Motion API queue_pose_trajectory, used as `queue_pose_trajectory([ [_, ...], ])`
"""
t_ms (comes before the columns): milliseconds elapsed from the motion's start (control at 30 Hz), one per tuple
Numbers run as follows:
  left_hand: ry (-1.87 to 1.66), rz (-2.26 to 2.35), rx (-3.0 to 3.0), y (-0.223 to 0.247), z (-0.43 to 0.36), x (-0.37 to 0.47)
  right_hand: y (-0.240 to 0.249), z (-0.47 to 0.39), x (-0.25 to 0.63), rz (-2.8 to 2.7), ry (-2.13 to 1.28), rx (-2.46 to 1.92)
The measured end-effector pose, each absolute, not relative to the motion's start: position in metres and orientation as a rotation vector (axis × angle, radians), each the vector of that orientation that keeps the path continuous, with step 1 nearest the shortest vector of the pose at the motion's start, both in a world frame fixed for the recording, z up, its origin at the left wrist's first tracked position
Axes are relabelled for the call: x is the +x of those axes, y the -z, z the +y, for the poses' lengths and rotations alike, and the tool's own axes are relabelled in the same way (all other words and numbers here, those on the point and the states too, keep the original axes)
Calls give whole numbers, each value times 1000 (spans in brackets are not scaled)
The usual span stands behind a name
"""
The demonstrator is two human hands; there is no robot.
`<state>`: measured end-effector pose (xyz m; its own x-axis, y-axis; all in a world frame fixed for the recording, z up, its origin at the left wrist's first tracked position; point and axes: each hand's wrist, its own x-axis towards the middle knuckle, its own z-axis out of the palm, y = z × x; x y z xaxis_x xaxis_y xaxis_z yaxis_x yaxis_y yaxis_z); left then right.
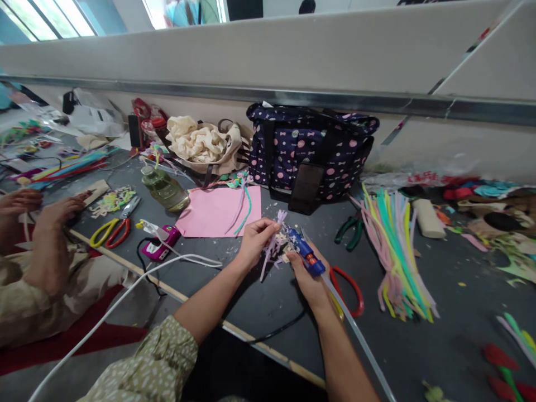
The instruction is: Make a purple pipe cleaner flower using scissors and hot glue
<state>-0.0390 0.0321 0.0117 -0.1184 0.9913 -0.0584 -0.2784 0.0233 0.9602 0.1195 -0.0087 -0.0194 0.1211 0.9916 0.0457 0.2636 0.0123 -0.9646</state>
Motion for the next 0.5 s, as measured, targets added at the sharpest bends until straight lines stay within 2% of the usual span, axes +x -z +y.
queue_pose_trajectory([
  [500,-1461,1106,909,-13,34,-44,6,-5,118,-1305,-902,-1452],
])
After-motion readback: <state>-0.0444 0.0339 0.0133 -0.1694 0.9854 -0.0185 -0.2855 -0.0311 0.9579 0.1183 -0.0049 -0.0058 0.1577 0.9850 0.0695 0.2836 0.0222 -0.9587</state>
